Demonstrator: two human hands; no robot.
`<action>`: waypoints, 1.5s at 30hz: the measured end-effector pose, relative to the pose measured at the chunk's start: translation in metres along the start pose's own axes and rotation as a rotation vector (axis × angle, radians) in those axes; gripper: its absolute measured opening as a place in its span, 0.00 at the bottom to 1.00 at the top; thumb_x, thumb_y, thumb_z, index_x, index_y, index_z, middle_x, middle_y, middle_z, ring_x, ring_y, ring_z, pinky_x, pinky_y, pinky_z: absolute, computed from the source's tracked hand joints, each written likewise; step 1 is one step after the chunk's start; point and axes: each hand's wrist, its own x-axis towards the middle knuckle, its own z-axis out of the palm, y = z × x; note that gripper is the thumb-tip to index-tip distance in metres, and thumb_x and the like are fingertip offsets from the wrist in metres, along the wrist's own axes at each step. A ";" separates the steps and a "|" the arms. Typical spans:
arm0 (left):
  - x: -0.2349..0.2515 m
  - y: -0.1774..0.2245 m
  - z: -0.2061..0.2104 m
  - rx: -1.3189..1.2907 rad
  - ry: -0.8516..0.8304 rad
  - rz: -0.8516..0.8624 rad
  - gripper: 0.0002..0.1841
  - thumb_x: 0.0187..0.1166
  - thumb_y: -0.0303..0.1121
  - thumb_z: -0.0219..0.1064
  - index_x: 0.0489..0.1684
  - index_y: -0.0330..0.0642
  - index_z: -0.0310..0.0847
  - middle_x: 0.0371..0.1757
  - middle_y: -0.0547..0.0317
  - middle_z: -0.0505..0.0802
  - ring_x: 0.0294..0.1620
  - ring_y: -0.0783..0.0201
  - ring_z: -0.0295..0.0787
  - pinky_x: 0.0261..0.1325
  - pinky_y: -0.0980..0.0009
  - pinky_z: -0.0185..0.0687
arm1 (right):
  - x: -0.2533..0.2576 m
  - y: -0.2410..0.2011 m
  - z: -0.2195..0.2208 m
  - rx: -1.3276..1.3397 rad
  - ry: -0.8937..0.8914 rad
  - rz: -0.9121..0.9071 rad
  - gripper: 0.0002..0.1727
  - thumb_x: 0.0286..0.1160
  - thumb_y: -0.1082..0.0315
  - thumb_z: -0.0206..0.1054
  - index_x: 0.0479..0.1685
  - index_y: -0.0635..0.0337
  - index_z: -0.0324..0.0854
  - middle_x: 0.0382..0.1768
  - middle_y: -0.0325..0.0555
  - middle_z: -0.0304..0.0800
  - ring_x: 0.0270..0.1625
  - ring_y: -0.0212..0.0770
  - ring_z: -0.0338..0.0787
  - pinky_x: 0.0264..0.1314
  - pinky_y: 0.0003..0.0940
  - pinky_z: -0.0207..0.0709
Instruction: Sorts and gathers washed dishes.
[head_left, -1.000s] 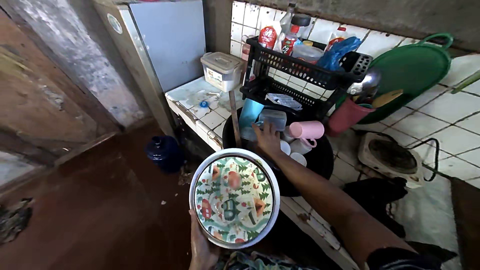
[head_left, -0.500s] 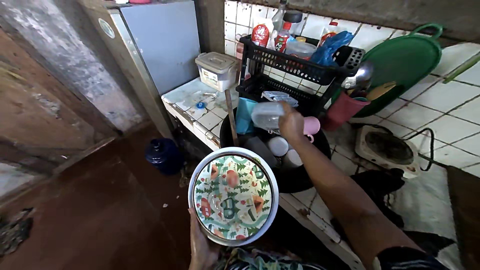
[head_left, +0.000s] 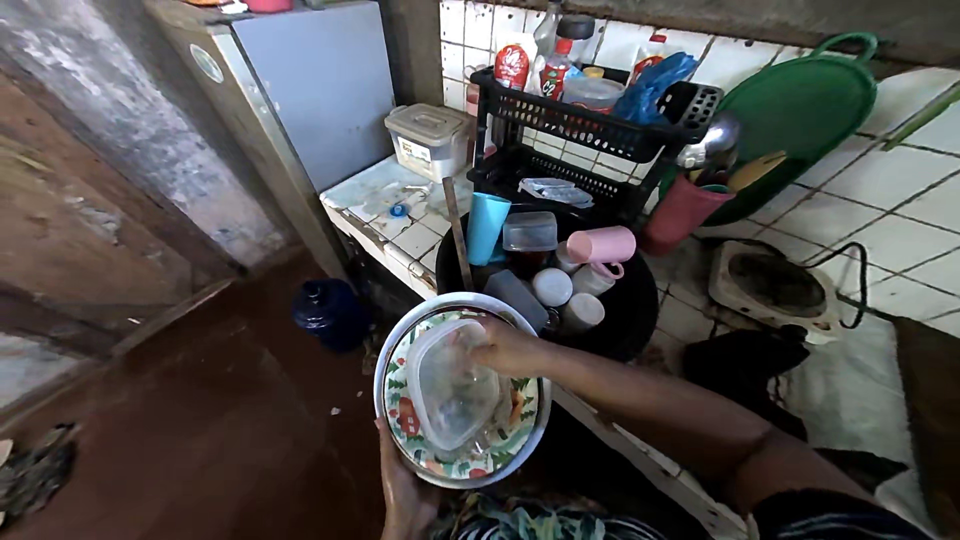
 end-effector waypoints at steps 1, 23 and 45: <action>0.000 0.000 0.001 -0.006 -0.005 -0.002 0.32 0.93 0.55 0.22 0.65 0.49 0.72 0.46 0.63 0.96 0.48 0.67 0.96 0.47 0.63 0.95 | 0.001 -0.001 -0.001 -0.016 -0.009 0.007 0.21 0.81 0.80 0.58 0.73 0.70 0.74 0.69 0.63 0.80 0.68 0.48 0.82 0.72 0.43 0.74; 0.003 0.002 0.001 0.008 -0.005 0.013 0.31 0.94 0.53 0.23 0.64 0.49 0.73 0.46 0.63 0.96 0.47 0.68 0.97 0.46 0.65 0.96 | 0.034 0.060 -0.048 -0.607 0.335 0.648 0.28 0.90 0.64 0.56 0.84 0.69 0.65 0.82 0.74 0.66 0.75 0.73 0.78 0.72 0.67 0.72; 0.004 -0.003 -0.021 -0.099 -0.208 0.013 0.32 0.93 0.59 0.30 0.53 0.56 0.83 0.44 0.67 0.98 0.48 0.71 0.96 0.50 0.67 0.94 | -0.063 0.023 0.023 -0.905 0.369 -1.112 0.10 0.88 0.66 0.57 0.44 0.54 0.86 0.27 0.42 0.81 0.30 0.43 0.80 0.33 0.33 0.74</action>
